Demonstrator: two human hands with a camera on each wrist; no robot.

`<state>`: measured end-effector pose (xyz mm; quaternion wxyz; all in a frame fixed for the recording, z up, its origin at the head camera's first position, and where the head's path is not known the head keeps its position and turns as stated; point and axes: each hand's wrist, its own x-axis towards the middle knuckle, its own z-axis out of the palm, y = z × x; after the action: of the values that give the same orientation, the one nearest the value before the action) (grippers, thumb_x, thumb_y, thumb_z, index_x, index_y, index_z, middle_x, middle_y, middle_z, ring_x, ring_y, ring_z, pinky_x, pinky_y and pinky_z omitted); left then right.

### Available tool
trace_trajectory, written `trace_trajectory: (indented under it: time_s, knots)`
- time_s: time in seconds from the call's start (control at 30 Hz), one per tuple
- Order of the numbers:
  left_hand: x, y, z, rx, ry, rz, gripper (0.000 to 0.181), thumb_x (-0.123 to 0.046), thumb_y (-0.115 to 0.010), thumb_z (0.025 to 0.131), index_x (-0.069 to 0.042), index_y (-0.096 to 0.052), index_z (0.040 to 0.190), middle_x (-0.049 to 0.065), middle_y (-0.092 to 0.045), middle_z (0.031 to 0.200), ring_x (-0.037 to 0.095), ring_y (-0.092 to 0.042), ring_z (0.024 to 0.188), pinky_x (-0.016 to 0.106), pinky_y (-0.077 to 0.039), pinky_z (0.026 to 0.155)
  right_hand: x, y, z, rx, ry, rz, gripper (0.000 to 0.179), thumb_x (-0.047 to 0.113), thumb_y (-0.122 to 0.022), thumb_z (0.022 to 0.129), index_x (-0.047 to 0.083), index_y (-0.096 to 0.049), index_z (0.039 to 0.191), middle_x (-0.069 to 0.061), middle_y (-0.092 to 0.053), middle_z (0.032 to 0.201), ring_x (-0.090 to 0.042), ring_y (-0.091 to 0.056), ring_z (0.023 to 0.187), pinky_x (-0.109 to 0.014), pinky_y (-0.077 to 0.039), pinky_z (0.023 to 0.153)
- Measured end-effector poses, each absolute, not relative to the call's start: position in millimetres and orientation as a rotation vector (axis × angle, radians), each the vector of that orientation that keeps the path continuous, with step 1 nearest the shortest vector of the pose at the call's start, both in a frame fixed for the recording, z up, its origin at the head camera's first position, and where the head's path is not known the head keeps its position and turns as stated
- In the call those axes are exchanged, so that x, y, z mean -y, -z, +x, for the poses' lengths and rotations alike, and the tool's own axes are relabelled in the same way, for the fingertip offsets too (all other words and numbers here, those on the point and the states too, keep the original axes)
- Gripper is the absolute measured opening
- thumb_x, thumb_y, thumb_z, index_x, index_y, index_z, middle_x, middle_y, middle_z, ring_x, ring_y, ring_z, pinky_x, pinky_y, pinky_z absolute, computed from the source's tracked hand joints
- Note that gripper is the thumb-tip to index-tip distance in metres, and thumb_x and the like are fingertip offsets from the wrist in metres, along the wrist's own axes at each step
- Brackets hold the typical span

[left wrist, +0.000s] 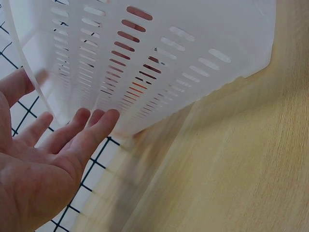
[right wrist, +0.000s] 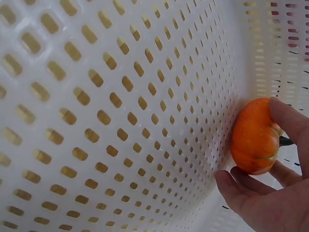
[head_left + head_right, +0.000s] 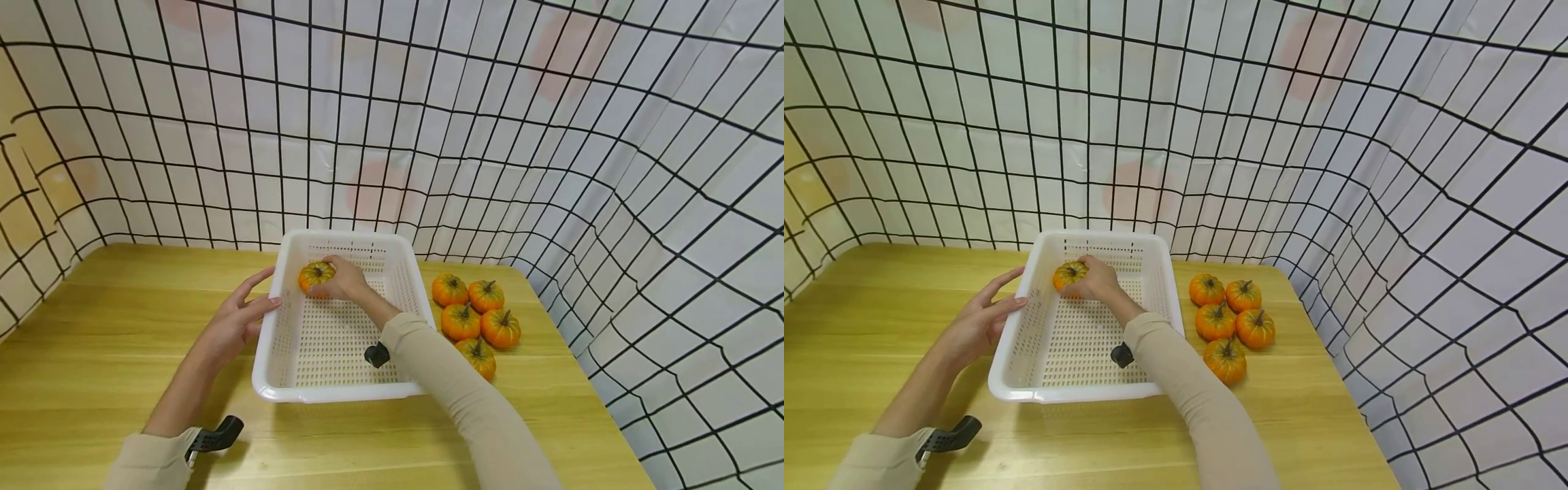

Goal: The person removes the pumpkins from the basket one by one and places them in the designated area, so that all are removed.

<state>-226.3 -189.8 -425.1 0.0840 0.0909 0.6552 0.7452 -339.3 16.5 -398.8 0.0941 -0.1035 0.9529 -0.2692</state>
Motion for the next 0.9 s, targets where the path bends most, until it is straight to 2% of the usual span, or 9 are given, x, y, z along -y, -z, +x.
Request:
trace_trajectory:
  time_s: [0.3,0.6,0.9]
  knots:
    - [190.1,425.2,-225.6,-1.962,-2.223,0.266,0.068,-0.026,-0.058,0.105,-0.027,-0.021,0.162,0.017,-0.05,0.15,0.025,-0.071,0.113,0.05,-0.061,0.088,-18.0,392.7,-340.5,-2.847,0.748,-0.322,0.077,0.042,-0.083,0.083,0.022,-0.049,0.149,-0.006,-0.052,0.152,-0.029,-0.047,0.141,-0.044,-0.041,0.117]
    - [190.4,423.6,-225.0,-1.956,-2.226,0.274,0.067,-0.025,-0.057,0.105,-0.026,-0.021,0.162,0.017,-0.051,0.149,0.027,-0.071,0.111,0.051,-0.061,0.087,-22.2,373.2,-336.5,-2.841,0.763,-0.309,0.076,0.042,-0.081,0.084,0.024,-0.048,0.15,-0.008,-0.05,0.153,-0.032,-0.045,0.141,-0.049,-0.042,0.115]
    - [190.9,424.6,-225.5,-1.953,-2.222,0.274,0.068,-0.026,-0.058,0.104,-0.027,-0.021,0.162,0.015,-0.052,0.148,0.027,-0.072,0.11,0.051,-0.061,0.087,-31.5,356.5,-333.2,-2.839,0.788,-0.361,0.072,0.039,-0.082,0.084,0.023,-0.05,0.148,-0.008,-0.054,0.148,-0.031,-0.049,0.135,-0.048,-0.046,0.111]
